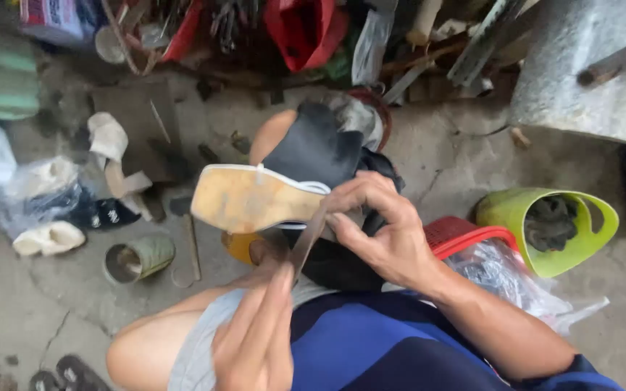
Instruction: A person is repairing a white high-heeled sandal by manipulating the heel and sole using pliers, a hammer, and adhesive.
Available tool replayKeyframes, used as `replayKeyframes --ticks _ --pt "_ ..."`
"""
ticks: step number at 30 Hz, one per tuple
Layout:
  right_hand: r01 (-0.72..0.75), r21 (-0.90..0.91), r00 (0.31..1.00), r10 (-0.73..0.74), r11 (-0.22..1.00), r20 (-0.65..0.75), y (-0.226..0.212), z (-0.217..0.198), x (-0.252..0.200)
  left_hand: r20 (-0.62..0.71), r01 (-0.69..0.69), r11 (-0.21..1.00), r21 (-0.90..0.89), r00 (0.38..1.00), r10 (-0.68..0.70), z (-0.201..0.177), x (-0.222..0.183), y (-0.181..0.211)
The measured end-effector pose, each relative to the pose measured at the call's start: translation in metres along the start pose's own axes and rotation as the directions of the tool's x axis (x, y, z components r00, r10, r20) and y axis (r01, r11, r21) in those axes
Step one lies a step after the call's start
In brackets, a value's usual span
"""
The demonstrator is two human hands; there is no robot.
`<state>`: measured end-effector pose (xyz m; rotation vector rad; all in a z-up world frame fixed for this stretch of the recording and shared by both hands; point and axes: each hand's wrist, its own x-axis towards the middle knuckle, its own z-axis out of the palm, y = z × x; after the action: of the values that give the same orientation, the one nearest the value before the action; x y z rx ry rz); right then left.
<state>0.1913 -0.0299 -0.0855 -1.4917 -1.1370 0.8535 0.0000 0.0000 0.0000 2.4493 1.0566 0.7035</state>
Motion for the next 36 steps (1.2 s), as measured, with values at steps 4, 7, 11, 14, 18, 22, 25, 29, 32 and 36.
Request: replayKeyframes --ticks 4,7,11,14,18,22,25,29,32,36 --pt "-0.065 0.074 0.997 0.062 0.995 0.043 -0.003 -0.003 -0.004 -0.032 0.117 0.99 -0.074 0.992 -0.12 0.001 -0.039 -0.013" --pt "-0.099 0.119 0.993 0.09 0.988 0.075 -0.005 -0.003 -0.005 -0.06 0.188 0.974 -0.124 0.979 -0.197 0.002 -0.059 -0.019" --pt "-0.041 0.116 0.997 0.033 0.992 0.066 0.003 -0.001 -0.013 0.005 0.28 0.923 -0.264 0.957 -0.288 0.011 -0.064 -0.017" --pt "0.007 0.114 0.995 -0.018 0.993 0.099 0.006 -0.001 -0.016 0.008 0.225 0.936 -0.27 0.973 -0.232 0.017 -0.067 -0.02" --pt "0.037 0.073 0.993 -0.045 0.997 0.106 0.006 0.003 -0.017 0.015 0.148 0.955 -0.258 0.989 -0.15 0.025 -0.077 -0.029" --pt "0.125 0.084 0.99 -0.13 0.989 0.056 0.018 0.021 -0.019 0.007 0.149 0.959 -0.24 0.988 -0.152 0.021 -0.073 -0.027" --pt "0.139 0.133 0.989 -0.145 0.981 0.037 0.016 0.029 -0.015 -0.008 0.142 0.967 -0.212 0.989 -0.147 0.014 -0.064 -0.021" --pt "0.188 0.101 0.982 -0.19 0.977 0.012 0.015 0.034 -0.011 0.015 0.049 0.988 -0.147 0.999 -0.047 0.012 -0.053 -0.02" --pt "0.21 0.066 0.978 -0.211 0.976 0.004 0.017 0.037 -0.011 -0.008 0.032 0.993 -0.112 0.999 -0.033 0.015 -0.059 -0.021" --pt "0.181 0.034 0.983 -0.181 0.983 -0.001 0.014 0.04 -0.011 0.068 0.037 0.999 -0.02 0.997 -0.035 0.021 -0.05 -0.022"
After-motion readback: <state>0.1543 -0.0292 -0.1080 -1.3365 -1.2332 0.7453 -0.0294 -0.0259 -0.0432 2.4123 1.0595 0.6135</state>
